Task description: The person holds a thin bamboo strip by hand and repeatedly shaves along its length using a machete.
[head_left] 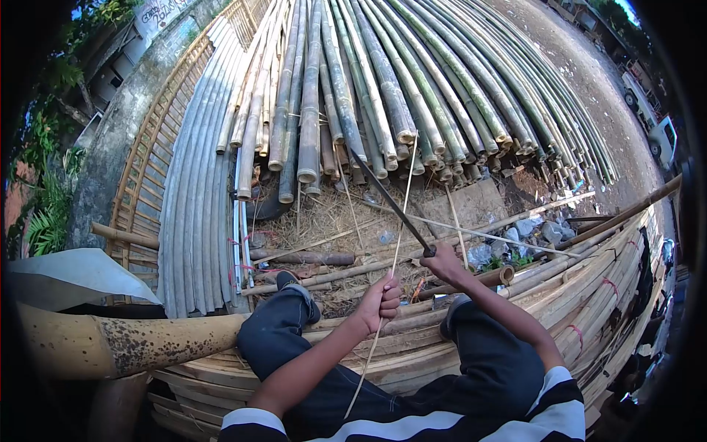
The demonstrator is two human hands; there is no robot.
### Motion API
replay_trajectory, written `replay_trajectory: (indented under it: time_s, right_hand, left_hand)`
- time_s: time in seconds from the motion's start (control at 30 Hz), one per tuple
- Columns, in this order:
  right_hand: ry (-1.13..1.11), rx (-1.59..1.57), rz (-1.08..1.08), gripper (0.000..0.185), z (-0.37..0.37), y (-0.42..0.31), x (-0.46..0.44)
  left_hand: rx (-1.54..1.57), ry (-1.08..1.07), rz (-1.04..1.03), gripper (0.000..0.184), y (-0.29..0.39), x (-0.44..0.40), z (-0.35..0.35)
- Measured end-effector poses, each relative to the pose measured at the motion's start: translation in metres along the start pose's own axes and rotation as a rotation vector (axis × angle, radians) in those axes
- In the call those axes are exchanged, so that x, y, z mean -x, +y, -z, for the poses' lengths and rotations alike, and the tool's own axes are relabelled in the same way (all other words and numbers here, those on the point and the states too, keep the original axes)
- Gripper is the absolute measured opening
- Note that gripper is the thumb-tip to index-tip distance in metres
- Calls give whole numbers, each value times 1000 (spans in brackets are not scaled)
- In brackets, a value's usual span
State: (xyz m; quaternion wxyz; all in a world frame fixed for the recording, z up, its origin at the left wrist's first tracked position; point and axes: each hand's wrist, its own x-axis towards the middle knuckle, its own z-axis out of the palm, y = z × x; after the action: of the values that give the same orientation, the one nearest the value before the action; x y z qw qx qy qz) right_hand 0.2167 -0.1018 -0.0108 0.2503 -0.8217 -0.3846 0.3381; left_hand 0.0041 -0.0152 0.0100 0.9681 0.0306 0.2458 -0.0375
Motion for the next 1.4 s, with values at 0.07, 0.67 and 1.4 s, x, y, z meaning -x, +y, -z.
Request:
replay_trajectory:
  time_s: [0.07, 0.67, 1.4]
  right_hand:
    - [-47, 78, 169, 27, -12, -15, 3]
    - [150, -396, -243, 18, -2, 34, -36]
    - [15, 25, 27, 19, -4, -9, -6]
  left_hand:
    - [-8, 42, -23, 38, 0, 5, 4]
    - [-95, 71, 70, 40, -10, -5, 0]
    - [-285, 167, -205, 36, -2, 5, -5]
